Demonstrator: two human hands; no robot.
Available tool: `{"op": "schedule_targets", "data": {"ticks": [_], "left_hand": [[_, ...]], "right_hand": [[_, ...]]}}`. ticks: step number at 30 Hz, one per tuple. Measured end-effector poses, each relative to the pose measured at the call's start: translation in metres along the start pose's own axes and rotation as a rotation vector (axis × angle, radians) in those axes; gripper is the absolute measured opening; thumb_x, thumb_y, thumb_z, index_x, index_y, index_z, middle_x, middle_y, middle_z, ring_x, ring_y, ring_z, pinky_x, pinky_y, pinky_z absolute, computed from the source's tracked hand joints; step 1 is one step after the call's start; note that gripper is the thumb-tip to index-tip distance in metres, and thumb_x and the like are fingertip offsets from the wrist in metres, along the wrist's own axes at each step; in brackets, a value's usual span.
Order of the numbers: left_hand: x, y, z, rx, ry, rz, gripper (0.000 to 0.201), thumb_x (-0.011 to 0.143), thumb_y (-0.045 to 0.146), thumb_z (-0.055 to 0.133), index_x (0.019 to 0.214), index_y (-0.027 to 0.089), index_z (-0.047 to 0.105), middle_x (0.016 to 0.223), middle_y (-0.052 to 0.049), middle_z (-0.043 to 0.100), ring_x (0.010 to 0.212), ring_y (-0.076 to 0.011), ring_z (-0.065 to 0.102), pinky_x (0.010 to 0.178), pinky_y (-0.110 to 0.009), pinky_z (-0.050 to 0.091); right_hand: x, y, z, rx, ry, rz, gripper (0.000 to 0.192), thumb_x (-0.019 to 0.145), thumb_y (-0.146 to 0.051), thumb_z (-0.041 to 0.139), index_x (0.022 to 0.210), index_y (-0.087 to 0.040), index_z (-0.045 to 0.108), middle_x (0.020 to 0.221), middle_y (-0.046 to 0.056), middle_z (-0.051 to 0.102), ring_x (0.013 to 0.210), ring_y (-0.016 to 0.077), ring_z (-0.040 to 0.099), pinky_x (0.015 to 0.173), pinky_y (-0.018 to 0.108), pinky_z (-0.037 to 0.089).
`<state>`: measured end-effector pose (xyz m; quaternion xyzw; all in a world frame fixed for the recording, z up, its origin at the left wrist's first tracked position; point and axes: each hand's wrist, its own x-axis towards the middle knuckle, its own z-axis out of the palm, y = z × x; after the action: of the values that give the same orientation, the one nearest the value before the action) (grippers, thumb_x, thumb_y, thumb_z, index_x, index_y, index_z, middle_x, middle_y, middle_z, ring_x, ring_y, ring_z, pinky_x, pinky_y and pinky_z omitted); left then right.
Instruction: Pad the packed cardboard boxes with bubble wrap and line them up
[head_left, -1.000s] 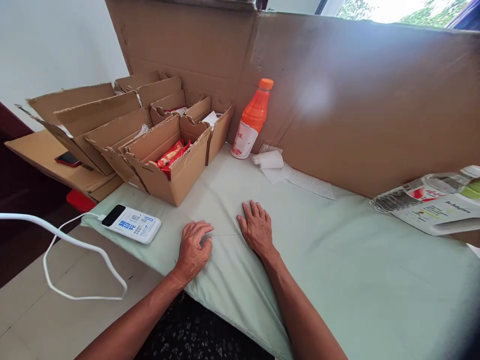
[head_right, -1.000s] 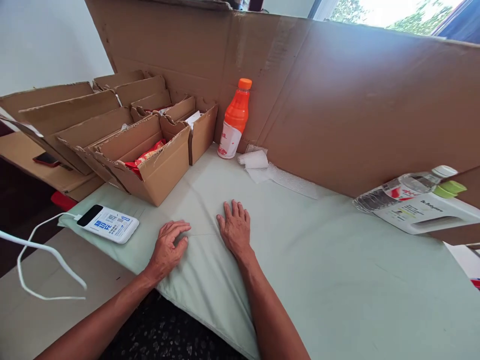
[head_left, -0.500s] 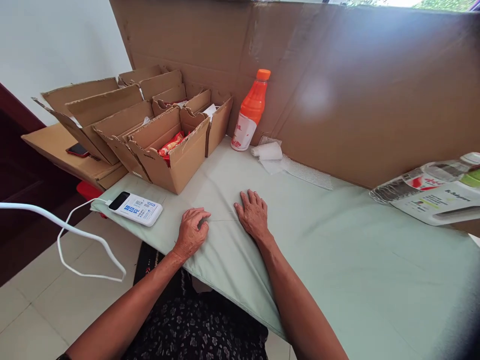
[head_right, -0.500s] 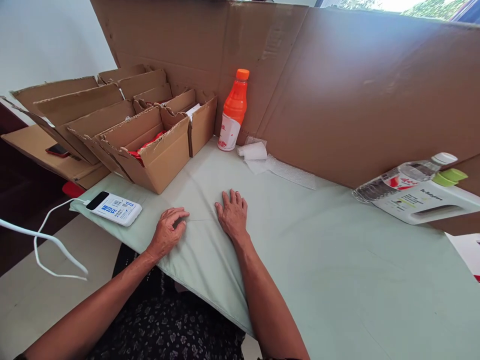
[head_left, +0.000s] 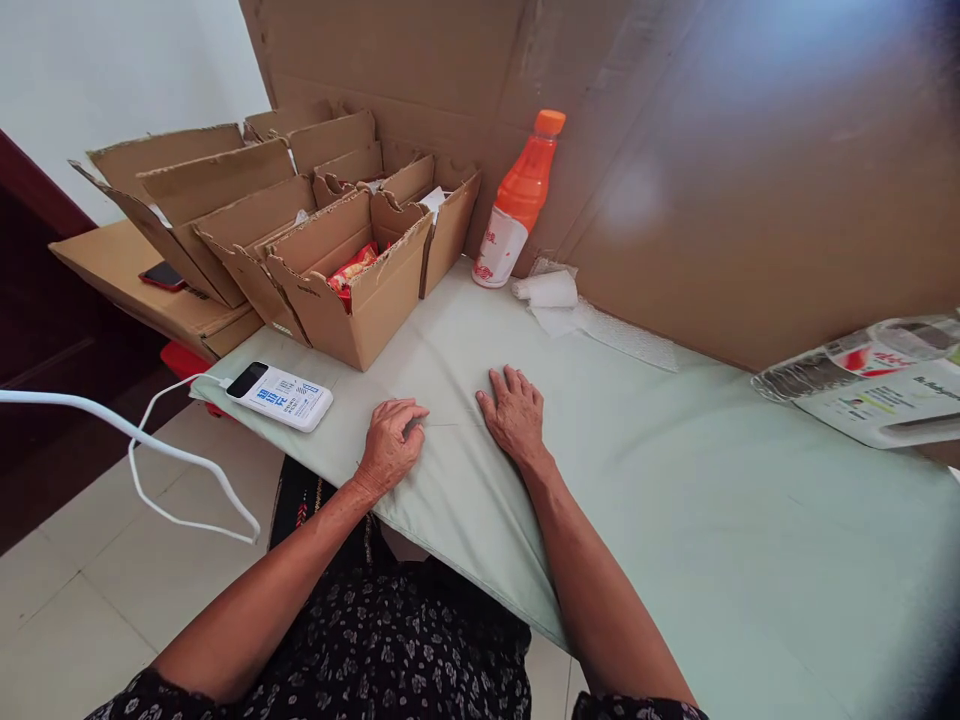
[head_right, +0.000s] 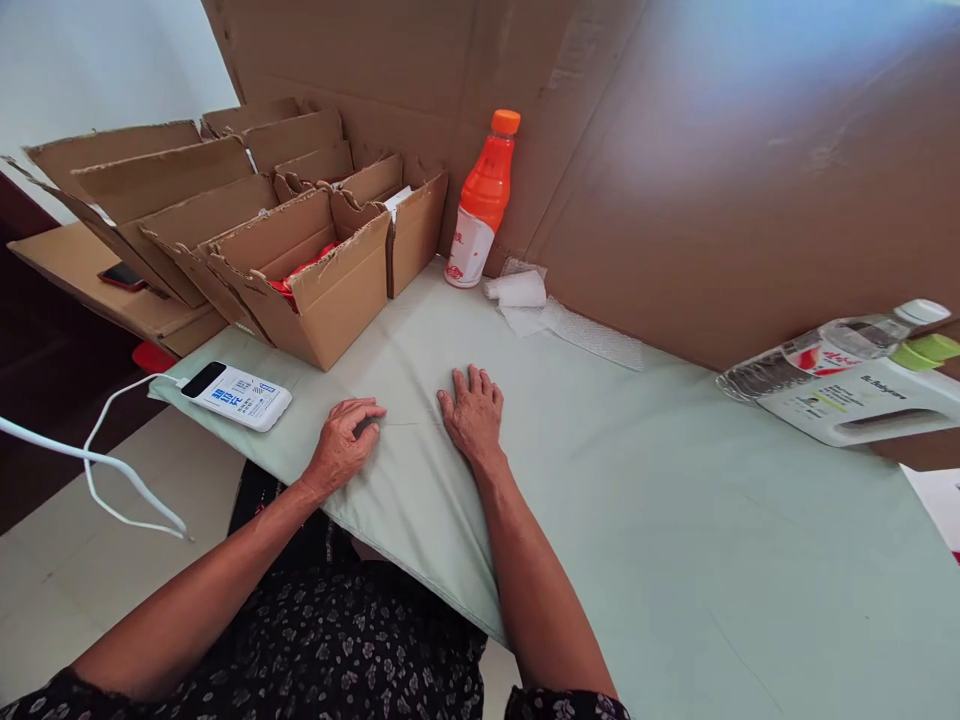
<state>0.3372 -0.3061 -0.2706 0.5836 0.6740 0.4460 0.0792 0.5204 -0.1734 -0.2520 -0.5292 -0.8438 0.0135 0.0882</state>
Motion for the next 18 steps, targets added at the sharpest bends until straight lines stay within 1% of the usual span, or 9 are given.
{"op": "schedule_targets", "data": {"ticks": [11, 14, 18], "left_hand": [[0.002, 0.001, -0.001, -0.014, -0.009, -0.051, 0.026, 0.078, 0.014, 0.056, 0.093, 0.023, 0.075, 0.100, -0.006, 0.079, 0.112, -0.0269, 0.069, 0.106, -0.047, 0.049], [0.004, 0.002, -0.005, -0.015, -0.023, -0.071, 0.026, 0.077, 0.013, 0.056, 0.092, 0.024, 0.075, 0.103, -0.005, 0.079, 0.111, -0.0264, 0.069, 0.107, -0.046, 0.049], [0.006, 0.004, -0.010, -0.027, -0.048, -0.091, 0.026, 0.077, 0.013, 0.056, 0.092, 0.021, 0.075, 0.102, -0.005, 0.079, 0.106, -0.0253, 0.069, 0.106, -0.042, 0.049]], "right_hand": [[-0.001, 0.000, 0.000, 0.017, 0.024, -0.018, 0.053, 0.104, -0.044, 0.035, 0.147, -0.020, 0.054, 0.158, 0.014, 0.047, 0.146, 0.0328, 0.039, 0.116, 0.050, 0.032], [-0.002, -0.003, -0.002, 0.019, 0.017, -0.016, 0.053, 0.104, -0.043, 0.034, 0.148, -0.019, 0.052, 0.158, 0.015, 0.046, 0.147, 0.0332, 0.037, 0.116, 0.050, 0.031], [-0.004, -0.010, -0.005, 0.018, -0.008, -0.013, 0.054, 0.105, -0.042, 0.032, 0.150, -0.017, 0.049, 0.161, 0.015, 0.042, 0.149, 0.0336, 0.033, 0.118, 0.050, 0.028]]}}
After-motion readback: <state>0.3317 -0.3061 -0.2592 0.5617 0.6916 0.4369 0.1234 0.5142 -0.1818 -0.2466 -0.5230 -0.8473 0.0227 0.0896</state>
